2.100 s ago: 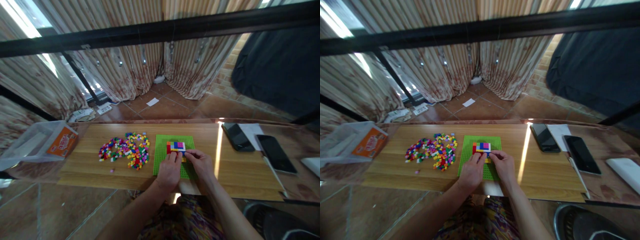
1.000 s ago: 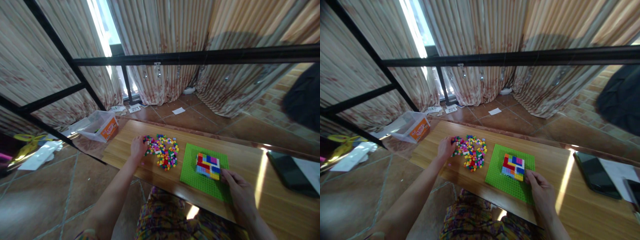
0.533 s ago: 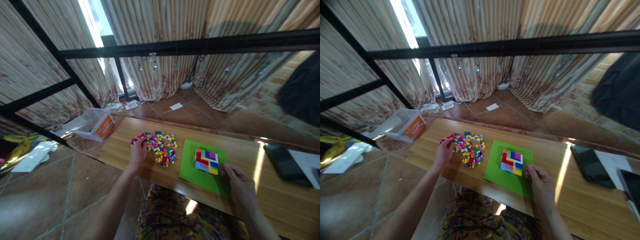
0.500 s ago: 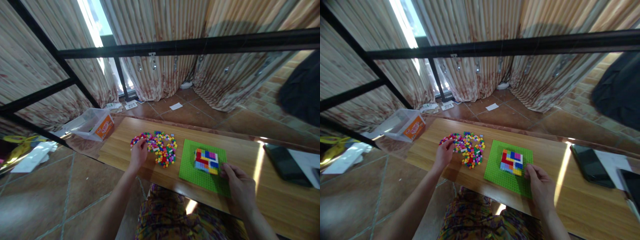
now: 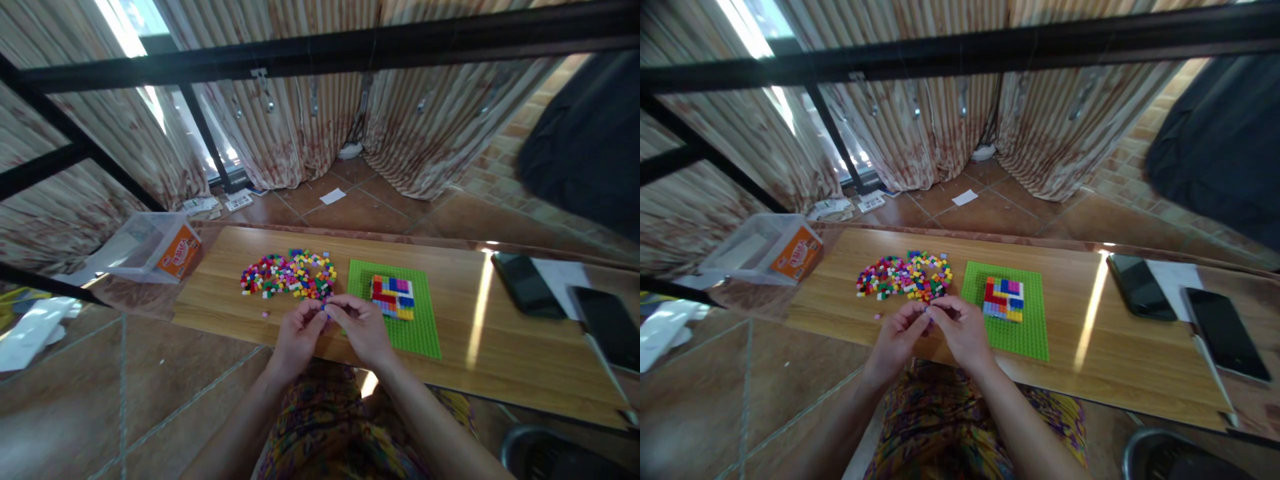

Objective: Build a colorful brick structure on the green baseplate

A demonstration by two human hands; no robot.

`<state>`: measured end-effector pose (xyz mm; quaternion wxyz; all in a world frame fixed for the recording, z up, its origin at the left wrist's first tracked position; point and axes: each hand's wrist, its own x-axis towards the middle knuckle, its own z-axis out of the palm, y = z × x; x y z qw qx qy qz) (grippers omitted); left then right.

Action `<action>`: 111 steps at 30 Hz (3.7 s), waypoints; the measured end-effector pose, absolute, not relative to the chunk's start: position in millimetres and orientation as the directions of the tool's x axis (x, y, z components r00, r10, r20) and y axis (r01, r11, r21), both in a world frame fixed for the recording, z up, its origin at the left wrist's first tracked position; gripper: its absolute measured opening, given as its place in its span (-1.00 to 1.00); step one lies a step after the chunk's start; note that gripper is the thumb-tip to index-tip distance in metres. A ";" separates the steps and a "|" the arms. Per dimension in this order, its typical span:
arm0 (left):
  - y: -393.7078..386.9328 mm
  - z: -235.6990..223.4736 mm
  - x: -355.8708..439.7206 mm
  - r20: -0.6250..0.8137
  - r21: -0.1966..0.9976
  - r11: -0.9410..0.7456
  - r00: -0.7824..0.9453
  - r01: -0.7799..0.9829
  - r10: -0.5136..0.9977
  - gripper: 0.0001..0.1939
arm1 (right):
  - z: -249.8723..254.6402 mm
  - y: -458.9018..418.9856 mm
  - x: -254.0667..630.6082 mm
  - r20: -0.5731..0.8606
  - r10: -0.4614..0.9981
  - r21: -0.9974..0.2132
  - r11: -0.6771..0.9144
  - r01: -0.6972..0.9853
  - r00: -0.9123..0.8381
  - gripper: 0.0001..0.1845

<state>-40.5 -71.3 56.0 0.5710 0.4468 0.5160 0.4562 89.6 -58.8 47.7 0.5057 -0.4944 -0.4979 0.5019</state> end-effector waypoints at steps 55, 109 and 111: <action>-60.0 25.7 72.4 0.003 0.618 -0.333 0.421 0.712 0.907 -0.57 | 7.2 -72.6 232.1 0.272 0.936 -0.782 0.081 0.618 0.222 -0.83; -80.1 20.6 23.9 0.036 0.543 -0.299 0.334 0.785 0.942 -0.60 | -2.1 -74.6 256.2 -0.181 0.837 -0.984 -0.150 -0.101 0.517 -0.59; -80.2 18.0 4.6 0.068 0.544 -0.240 0.243 0.804 0.968 -0.66 | -1.5 -74.9 264.1 -0.084 0.809 -0.984 -0.158 0.078 0.582 -0.59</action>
